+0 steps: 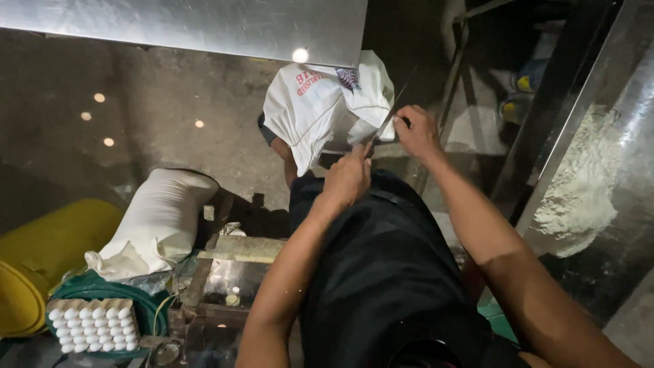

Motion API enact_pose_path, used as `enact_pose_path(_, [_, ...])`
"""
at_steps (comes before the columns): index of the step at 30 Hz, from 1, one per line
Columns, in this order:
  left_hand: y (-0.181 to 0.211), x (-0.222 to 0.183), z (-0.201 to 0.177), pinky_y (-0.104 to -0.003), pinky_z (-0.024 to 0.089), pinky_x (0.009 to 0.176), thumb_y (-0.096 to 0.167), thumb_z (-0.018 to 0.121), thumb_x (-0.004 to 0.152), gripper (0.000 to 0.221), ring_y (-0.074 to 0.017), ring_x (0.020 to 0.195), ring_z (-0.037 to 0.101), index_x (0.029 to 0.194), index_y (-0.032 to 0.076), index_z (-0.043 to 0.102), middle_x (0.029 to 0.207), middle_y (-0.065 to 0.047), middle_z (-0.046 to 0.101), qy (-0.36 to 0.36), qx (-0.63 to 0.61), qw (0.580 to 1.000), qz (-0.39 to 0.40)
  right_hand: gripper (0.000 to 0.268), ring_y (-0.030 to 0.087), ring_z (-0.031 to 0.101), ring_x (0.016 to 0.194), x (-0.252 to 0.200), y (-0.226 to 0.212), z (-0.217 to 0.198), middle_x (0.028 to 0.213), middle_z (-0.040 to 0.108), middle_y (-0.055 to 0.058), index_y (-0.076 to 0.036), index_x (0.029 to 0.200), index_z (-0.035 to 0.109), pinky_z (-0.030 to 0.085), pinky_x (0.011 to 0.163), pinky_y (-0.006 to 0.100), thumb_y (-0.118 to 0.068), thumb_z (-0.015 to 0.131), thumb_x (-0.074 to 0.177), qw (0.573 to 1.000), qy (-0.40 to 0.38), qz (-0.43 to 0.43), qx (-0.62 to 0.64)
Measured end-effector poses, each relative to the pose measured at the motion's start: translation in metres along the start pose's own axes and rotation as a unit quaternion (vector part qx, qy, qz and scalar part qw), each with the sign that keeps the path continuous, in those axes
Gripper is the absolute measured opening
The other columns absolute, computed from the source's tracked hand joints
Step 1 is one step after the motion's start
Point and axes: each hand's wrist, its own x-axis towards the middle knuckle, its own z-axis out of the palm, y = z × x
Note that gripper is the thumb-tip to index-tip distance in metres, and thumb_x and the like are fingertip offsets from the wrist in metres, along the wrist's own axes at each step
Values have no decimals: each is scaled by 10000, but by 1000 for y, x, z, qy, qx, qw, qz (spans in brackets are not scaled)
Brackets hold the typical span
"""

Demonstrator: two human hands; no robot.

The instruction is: The person is opening a bag of flour by untying the string and using a knife to cut the stitching.

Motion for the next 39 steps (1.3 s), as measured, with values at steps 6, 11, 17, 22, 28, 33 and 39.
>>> enact_pose_path(6, [13, -3, 6, -631, 507, 811, 270, 495, 1005, 356, -525, 868, 671, 1336, 140, 514, 974, -280, 711, -18, 47, 998, -43, 117, 312, 641, 749, 2, -3, -10, 895, 665, 158, -25, 973, 678, 493, 675, 422, -124, 633, 928, 997, -47, 60, 8])
enact_pose_path(11, [7, 0, 27, -617, 537, 781, 291, 501, 1032, 308, -508, 857, 688, 1287, 119, 505, 1019, -263, 715, 26, 45, 998, -38, 75, 339, 631, 766, 10, -1, -12, 853, 632, 166, -21, 906, 650, 495, 685, 441, -92, 628, 891, 999, -52, 10, -5])
enact_pose_path(17, [25, -1, 15, -625, 521, 745, 256, 496, 988, 327, -524, 828, 674, 1290, 130, 498, 982, -267, 709, 42, 15, 999, -17, 93, 396, 617, 807, 10, 4, -14, 855, 598, 183, -13, 878, 612, 493, 705, 474, -102, 639, 871, 996, -67, -52, -38])
enact_pose_path(22, [23, 21, 29, -606, 536, 787, 254, 474, 1035, 258, -515, 848, 686, 1205, 62, 489, 978, -263, 716, 49, 42, 998, -1, 110, 405, 613, 811, 9, 3, -15, 867, 597, 186, -16, 882, 609, 486, 702, 490, -118, 650, 877, 994, -72, -43, -66])
enact_pose_path(28, [34, 33, 27, -561, 571, 724, 209, 464, 992, 266, -454, 799, 725, 1199, 54, 526, 929, -257, 724, 102, 93, 989, 44, 111, 400, 616, 823, 9, 6, -14, 878, 598, 172, -21, 895, 601, 493, 698, 484, -85, 688, 868, 993, -56, -73, -74])
enact_pose_path(33, [21, 39, 37, -526, 585, 663, 267, 457, 1072, 263, -423, 738, 732, 1018, 25, 543, 834, -230, 724, 100, 118, 988, 23, 160, 383, 603, 848, 10, 3, -20, 878, 584, 151, -36, 889, 598, 481, 713, 489, -69, 744, 831, 988, -73, -99, -98])
enact_pose_path(39, [4, -9, 35, -546, 564, 637, 145, 501, 967, 178, -428, 737, 718, 1123, 63, 526, 895, -212, 719, 116, 106, 986, 54, 157, 379, 585, 893, 14, -28, -30, 900, 563, 135, -50, 891, 587, 488, 746, 500, -40, 709, 794, 969, -38, -166, -179])
